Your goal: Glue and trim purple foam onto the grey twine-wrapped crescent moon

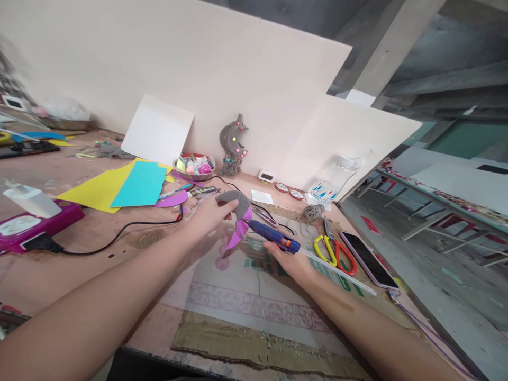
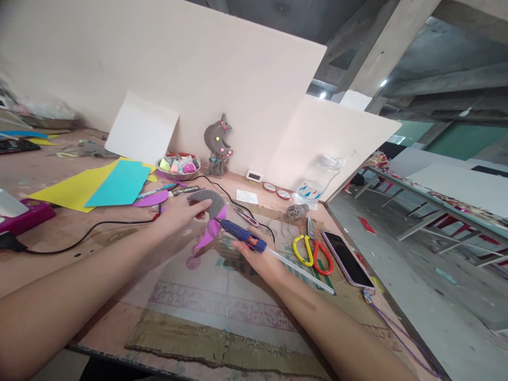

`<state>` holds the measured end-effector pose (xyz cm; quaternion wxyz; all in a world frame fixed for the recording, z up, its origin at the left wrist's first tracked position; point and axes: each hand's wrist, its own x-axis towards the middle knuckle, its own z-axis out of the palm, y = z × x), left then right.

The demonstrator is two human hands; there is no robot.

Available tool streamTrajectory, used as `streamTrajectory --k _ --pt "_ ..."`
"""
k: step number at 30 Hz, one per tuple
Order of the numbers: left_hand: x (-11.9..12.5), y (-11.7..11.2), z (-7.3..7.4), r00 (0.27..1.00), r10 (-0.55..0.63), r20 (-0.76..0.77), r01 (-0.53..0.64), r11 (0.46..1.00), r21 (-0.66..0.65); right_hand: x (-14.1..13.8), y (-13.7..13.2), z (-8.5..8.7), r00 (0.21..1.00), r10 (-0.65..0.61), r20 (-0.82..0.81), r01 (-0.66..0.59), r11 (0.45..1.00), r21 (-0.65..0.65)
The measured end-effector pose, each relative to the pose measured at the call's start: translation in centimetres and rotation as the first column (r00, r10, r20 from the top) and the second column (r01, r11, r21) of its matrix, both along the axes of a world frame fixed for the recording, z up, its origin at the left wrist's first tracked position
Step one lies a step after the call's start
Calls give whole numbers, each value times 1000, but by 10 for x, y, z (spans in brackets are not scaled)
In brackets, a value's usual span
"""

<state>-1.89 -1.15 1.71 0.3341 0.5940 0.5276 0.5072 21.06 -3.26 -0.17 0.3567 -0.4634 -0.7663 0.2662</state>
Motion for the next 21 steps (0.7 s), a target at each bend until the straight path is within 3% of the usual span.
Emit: streamTrajectory --k 21 --pt "-1 5 -7 1000 -13 -6 13 1000 -7 -1 0 5 990 -143 8 143 990 16"
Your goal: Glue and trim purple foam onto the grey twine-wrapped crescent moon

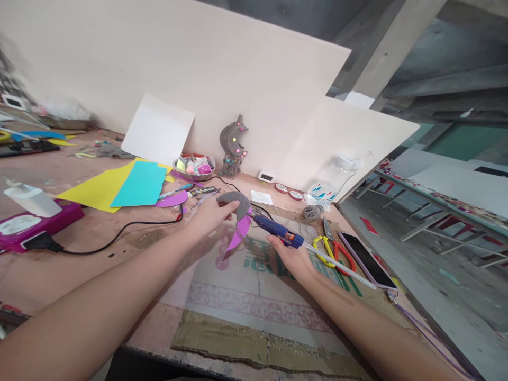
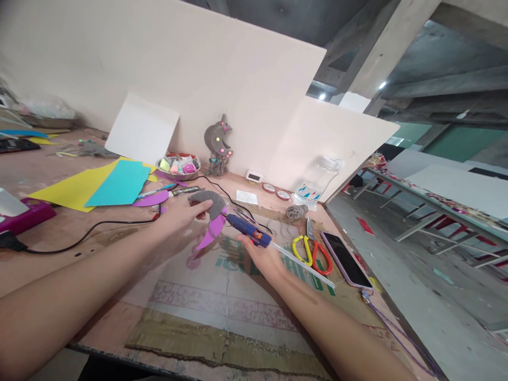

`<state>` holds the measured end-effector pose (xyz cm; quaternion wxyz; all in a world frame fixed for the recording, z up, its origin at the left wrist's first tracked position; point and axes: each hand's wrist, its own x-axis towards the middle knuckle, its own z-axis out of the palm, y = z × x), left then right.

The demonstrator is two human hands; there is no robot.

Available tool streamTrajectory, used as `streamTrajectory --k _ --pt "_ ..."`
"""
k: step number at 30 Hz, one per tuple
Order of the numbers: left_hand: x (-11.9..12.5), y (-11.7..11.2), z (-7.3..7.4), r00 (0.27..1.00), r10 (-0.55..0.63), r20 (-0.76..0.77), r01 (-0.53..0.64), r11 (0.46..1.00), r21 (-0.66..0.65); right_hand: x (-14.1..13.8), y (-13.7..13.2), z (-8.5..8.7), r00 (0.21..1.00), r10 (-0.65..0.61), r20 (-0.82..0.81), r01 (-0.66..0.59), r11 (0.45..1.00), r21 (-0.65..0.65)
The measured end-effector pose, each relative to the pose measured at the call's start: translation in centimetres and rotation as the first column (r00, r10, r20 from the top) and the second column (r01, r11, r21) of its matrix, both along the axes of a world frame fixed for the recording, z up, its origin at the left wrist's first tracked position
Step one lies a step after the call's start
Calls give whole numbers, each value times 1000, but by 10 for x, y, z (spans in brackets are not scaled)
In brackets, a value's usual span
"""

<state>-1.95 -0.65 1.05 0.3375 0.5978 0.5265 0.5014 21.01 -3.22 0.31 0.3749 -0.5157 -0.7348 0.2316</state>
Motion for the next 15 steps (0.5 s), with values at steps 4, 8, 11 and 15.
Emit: streamTrajectory --k 4,8,11,15 --pt "0 0 0 1000 -7 2 7 1000 1 0 0 2 1000 -21 8 21 1000 12" --pt "0 -1 1 1000 8 -8 -8 1000 -11 -1 -1 5 998 -54 13 53 998 29" --pt "0 -3 3 1000 -12 0 12 1000 1 -1 -2 7 997 -80 13 80 997 2" --pt "1 -4 4 1000 -22 -15 22 1000 10 -1 -3 7 995 -99 11 99 995 0"
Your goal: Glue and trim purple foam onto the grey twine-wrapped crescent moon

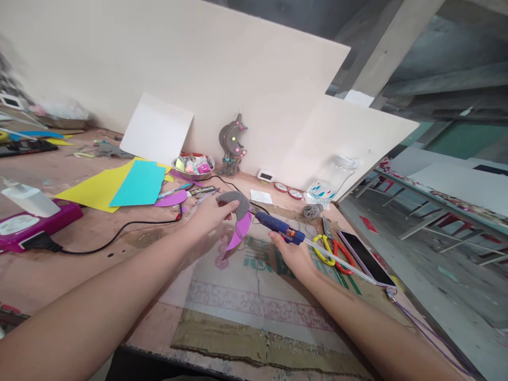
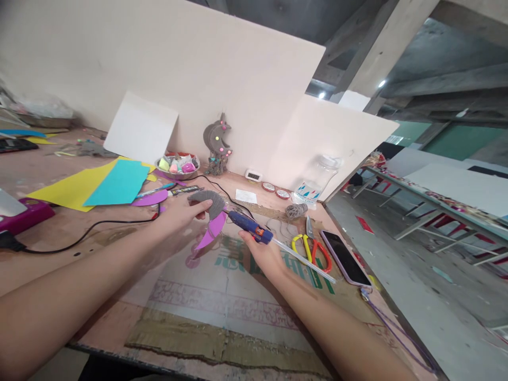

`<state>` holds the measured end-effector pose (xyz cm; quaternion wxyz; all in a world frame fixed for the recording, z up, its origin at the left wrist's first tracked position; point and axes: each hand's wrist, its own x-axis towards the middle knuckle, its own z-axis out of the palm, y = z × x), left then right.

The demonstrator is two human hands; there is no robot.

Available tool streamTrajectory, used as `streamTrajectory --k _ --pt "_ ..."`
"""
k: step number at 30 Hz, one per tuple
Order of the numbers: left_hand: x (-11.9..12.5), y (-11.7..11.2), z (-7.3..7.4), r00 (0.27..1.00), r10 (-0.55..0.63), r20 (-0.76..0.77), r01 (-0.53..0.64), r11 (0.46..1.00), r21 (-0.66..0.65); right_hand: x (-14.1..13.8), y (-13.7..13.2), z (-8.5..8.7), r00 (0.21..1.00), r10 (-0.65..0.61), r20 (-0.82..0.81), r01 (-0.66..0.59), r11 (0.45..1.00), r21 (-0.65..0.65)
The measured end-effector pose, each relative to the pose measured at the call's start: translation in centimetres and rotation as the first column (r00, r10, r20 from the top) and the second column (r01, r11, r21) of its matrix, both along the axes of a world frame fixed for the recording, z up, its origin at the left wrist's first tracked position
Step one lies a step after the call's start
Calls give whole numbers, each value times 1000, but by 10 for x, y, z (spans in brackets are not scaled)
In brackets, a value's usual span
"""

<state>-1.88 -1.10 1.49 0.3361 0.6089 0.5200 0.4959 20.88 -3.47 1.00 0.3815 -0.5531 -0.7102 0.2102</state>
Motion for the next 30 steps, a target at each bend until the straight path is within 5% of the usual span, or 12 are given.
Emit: streamTrajectory --k 16,30 --pt "0 1 -2 999 -40 34 39 999 17 4 4 -4 997 -61 53 58 997 58" --pt "-1 -1 2 999 -52 -16 53 998 44 2 1 1 995 -80 52 83 995 -58"
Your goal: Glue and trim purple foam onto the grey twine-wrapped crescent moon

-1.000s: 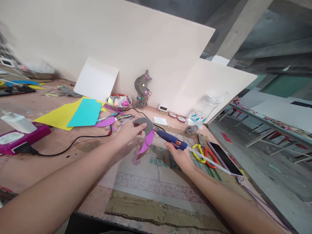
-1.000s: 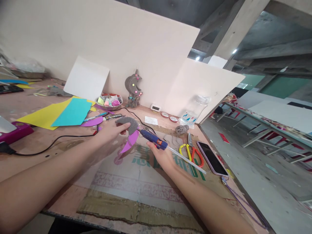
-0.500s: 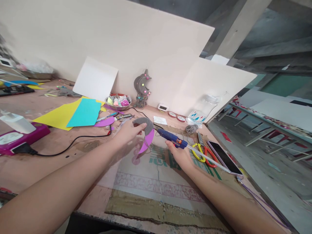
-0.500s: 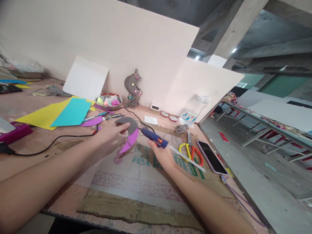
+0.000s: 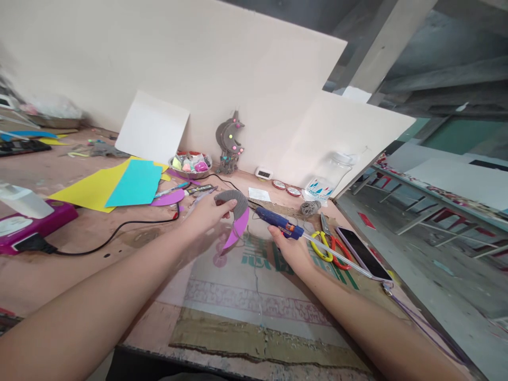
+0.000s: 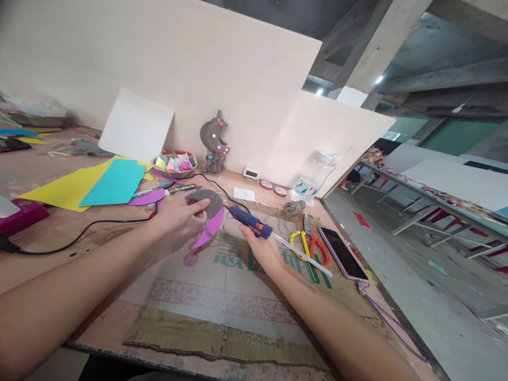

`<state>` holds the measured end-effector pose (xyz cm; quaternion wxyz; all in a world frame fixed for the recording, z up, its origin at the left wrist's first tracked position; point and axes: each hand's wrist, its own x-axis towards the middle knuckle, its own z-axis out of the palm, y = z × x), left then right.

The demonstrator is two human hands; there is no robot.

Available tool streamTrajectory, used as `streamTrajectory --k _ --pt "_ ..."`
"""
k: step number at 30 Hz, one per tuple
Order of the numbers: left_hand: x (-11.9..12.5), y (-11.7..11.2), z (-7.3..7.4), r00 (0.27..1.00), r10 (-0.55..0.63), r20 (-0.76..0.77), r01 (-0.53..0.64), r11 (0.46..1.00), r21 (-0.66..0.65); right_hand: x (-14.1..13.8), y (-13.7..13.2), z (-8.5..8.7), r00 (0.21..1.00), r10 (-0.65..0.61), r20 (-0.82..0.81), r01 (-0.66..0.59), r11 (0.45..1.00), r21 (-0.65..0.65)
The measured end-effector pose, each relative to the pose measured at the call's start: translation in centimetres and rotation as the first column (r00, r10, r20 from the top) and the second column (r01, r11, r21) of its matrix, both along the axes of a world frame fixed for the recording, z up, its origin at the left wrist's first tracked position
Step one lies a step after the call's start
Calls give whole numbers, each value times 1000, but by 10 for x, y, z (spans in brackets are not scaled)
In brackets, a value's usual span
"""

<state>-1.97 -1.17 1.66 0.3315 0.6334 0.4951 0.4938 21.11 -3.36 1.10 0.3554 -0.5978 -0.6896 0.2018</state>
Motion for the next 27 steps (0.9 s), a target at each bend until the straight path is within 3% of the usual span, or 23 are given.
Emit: streamTrajectory --k 14,27 --pt "-4 4 -1 996 90 -20 -90 995 -42 6 -3 3 976 217 30 -218 976 26" --pt "0 0 0 997 79 -28 -80 996 -47 5 1 0 990 118 70 -115 992 -48"
